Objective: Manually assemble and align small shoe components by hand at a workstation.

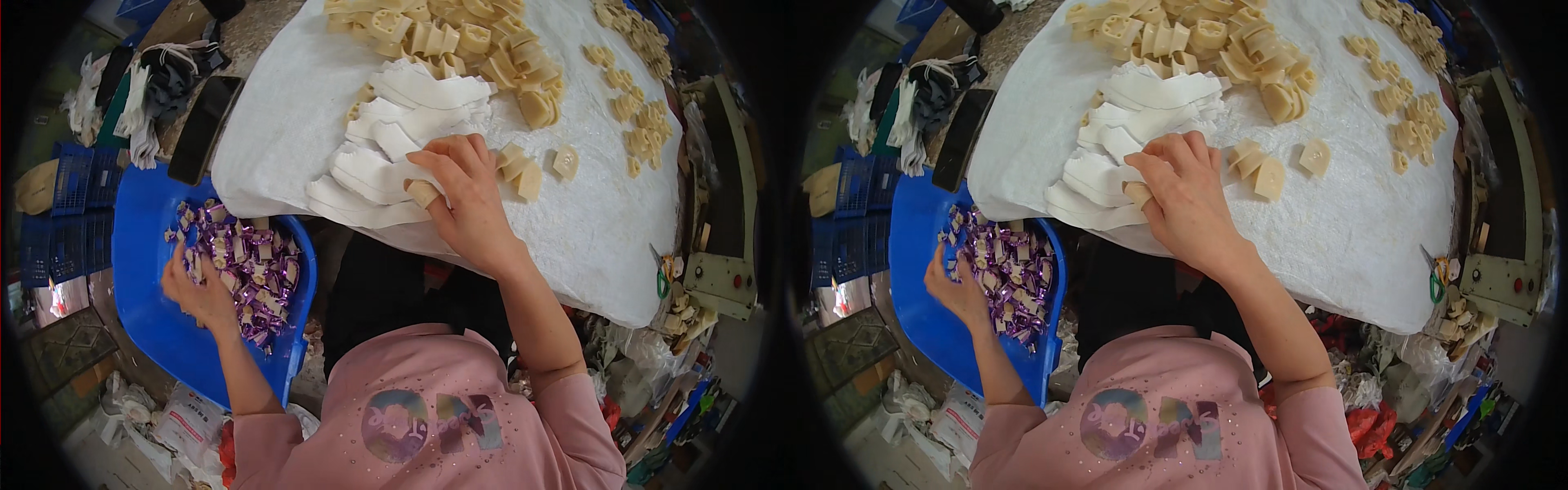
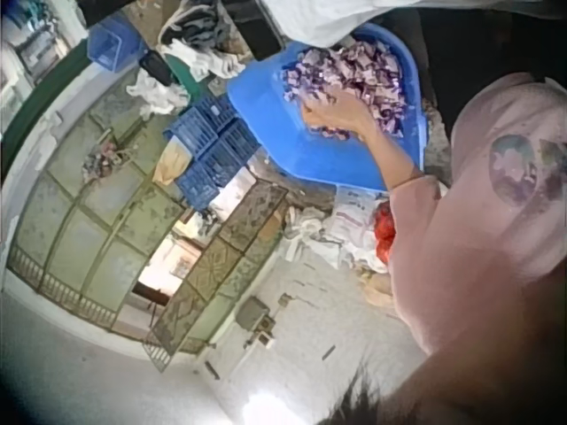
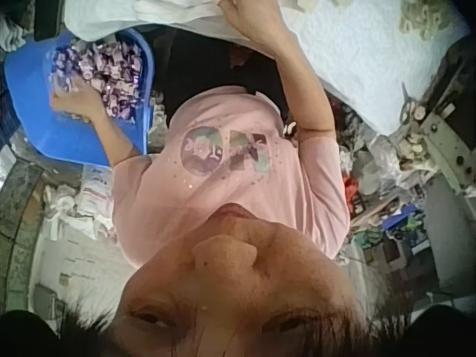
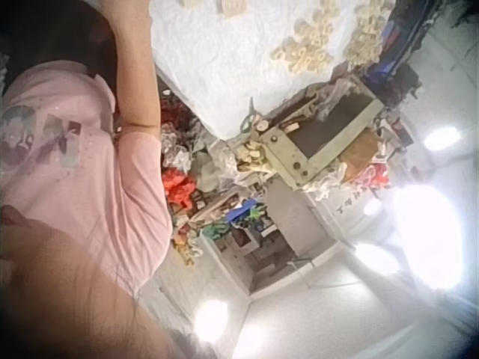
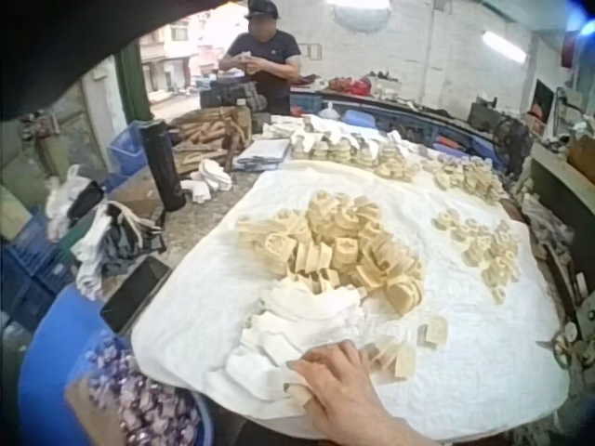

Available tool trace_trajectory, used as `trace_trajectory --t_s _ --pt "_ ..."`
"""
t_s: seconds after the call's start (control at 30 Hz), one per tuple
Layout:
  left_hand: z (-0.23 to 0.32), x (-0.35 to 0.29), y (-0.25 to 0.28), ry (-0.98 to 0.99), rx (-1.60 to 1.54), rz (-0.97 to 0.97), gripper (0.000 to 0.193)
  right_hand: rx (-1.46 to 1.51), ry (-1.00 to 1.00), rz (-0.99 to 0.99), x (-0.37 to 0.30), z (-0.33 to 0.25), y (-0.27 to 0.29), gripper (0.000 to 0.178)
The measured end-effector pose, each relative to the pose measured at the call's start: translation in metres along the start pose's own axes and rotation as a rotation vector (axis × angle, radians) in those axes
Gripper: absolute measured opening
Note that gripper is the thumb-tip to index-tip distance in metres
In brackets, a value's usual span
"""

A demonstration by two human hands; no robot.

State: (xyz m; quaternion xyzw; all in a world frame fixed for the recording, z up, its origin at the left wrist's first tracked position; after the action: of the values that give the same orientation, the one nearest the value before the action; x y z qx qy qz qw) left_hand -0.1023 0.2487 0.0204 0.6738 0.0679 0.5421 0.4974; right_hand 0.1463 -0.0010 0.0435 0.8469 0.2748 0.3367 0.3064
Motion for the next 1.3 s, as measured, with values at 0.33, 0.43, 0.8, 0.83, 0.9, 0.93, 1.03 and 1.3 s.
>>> trace_trajectory --t_s 0.33,0.43,0.8,0.83,0.9,0.93,1.03,1.3 --pt "0.183 0.004 -0.02 -0.226 -0.73 -0.516 0.025 -0.175 0.137 -0.032 0.04 -0.028 -0.043 0.036" --pt "0.187 0.002 -0.03 -0.106 -0.842 -0.566 0.017 -0.156 0.123 -0.052 0.042 -0.026 -0.049 0.035" --pt "0.179 0.004 -0.042 -0.001 -0.895 -0.537 0.009 0.487 0.082 0.109 0.02 -0.007 -0.006 0.029" --pt "0.176 0.003 -0.046 0.03 -0.879 -0.548 0.009 0.497 0.087 0.169 0.017 -0.004 0.004 0.022" --pt "0.178 0.002 -0.044 0.01 -0.861 -0.543 0.008 0.716 -0.035 0.222 0.003 0.011 0.012 0.017" --pt "0.179 0.002 -0.042 -0.01 -0.84 -0.534 0.008 0.938 -0.156 0.275 -0.006 0.027 0.015 0.012" --pt "0.181 0.001 -0.044 -0.018 -0.825 -0.496 0.007 1.147 -0.239 0.576 -0.028 0.07 0.054 0.006" --pt "0.176 0.002 -0.041 0.08 -1.026 -0.502 0.018 1.112 -0.105 0.584 -0.024 0.061 0.105 0.012"
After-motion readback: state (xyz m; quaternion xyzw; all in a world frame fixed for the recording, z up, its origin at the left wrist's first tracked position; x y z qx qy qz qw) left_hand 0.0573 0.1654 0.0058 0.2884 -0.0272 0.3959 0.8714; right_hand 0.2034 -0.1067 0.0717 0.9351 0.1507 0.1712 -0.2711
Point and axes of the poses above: each hand's wrist, its own x-axis towards the middle knuckle, its own y-axis out of the back of the hand, z = x × y, the point moved 8 cm from there along x, towards the middle knuckle, and after that the axes turned 3 degrees about z, right-handed, at the moved point
